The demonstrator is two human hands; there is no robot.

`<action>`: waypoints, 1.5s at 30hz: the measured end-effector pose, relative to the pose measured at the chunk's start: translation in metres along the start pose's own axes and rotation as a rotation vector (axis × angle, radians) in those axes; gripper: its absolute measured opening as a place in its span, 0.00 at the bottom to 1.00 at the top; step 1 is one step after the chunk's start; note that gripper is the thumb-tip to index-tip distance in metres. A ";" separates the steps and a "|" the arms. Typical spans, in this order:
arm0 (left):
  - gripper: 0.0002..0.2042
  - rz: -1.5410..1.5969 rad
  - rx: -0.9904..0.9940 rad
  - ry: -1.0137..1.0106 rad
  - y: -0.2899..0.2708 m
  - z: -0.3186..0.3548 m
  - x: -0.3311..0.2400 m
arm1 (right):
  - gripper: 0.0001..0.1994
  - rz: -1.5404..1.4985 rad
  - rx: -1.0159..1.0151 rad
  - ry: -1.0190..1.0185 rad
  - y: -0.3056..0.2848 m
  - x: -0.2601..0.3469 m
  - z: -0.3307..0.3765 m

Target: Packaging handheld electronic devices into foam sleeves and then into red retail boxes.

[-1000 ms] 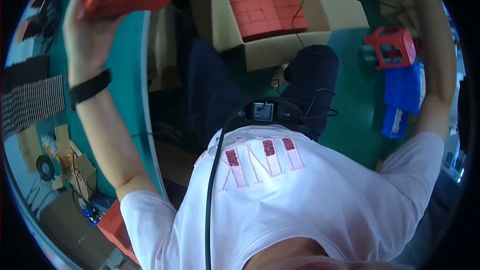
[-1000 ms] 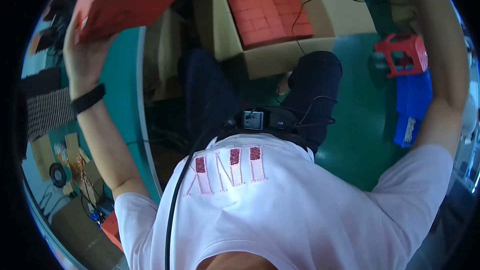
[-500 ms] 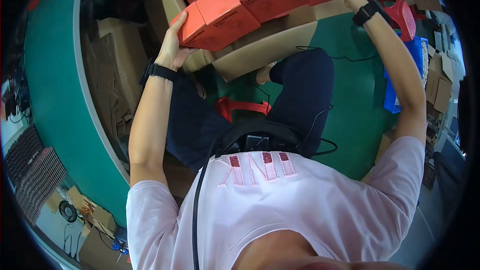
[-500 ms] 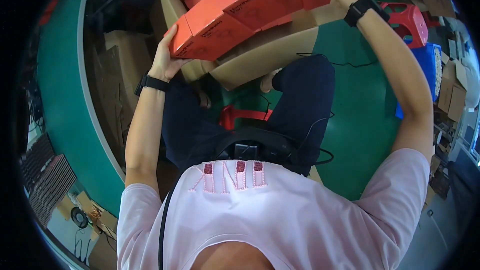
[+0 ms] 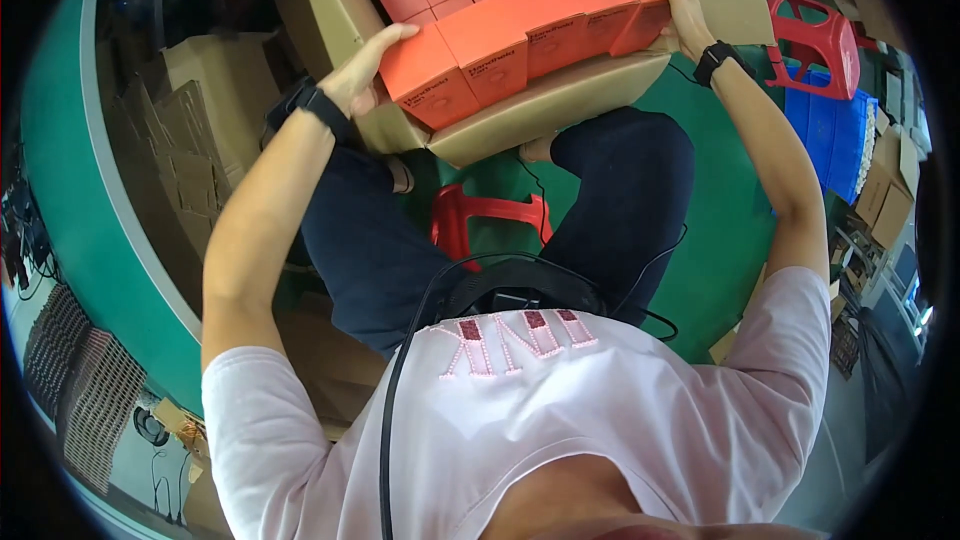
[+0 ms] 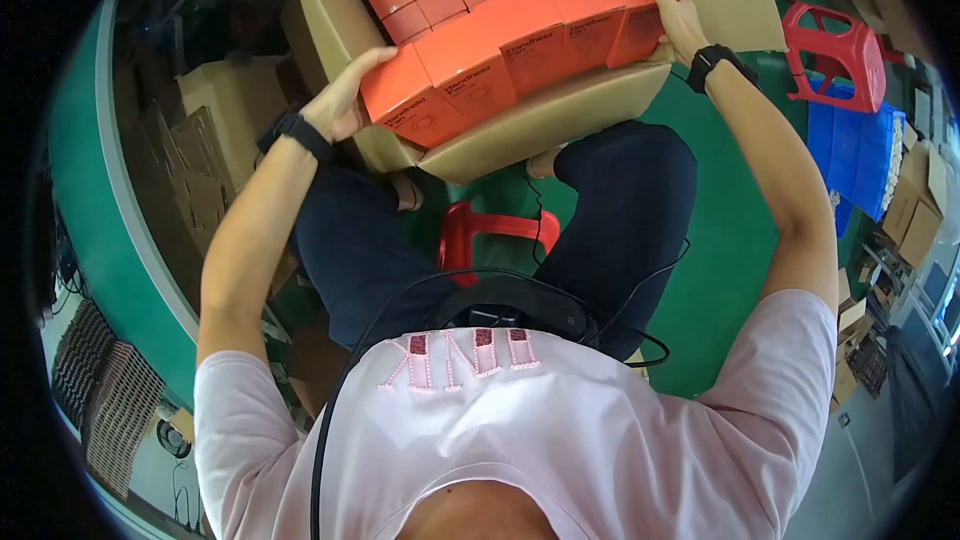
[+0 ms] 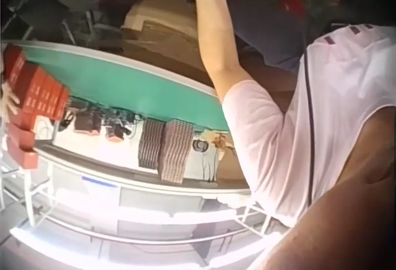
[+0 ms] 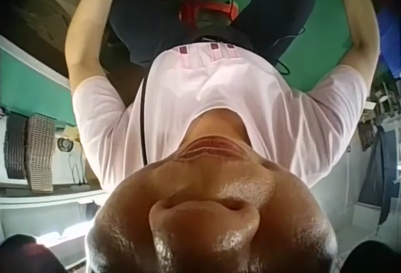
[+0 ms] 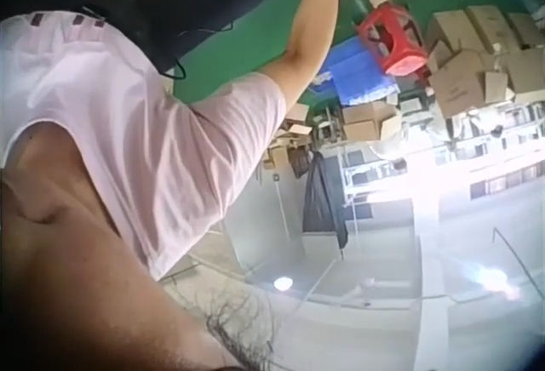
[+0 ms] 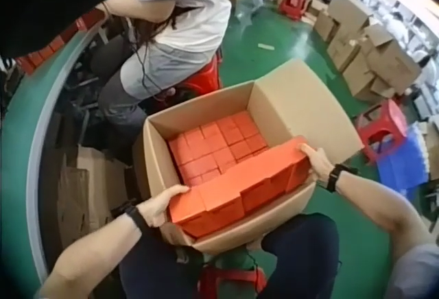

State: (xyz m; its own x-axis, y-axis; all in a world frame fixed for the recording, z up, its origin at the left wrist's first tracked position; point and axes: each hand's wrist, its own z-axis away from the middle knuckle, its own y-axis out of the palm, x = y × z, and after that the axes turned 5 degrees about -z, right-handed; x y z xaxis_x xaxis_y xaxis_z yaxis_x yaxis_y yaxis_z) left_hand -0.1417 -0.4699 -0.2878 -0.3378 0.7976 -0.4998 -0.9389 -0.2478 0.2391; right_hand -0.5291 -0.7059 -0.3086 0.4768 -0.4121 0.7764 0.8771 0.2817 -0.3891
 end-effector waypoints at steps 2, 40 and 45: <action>0.29 -0.021 0.007 -0.064 -0.003 -0.021 -0.004 | 0.38 -0.002 0.010 0.017 0.003 -0.007 -0.004; 0.57 -1.330 -0.586 0.727 0.147 -0.124 0.081 | 0.41 -0.033 0.083 0.072 0.072 -0.094 -0.089; 0.44 -1.311 -0.582 0.806 0.152 -0.147 0.072 | 0.42 0.155 -0.036 -0.203 0.048 -0.106 -0.105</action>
State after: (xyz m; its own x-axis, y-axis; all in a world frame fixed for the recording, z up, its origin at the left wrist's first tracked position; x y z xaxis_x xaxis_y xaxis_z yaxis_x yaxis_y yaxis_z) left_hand -0.3186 -0.5305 -0.4099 0.8881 0.1889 -0.4190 -0.4292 0.0148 -0.9031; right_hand -0.5317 -0.7396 -0.4613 0.5873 -0.1827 0.7885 0.7977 0.2956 -0.5257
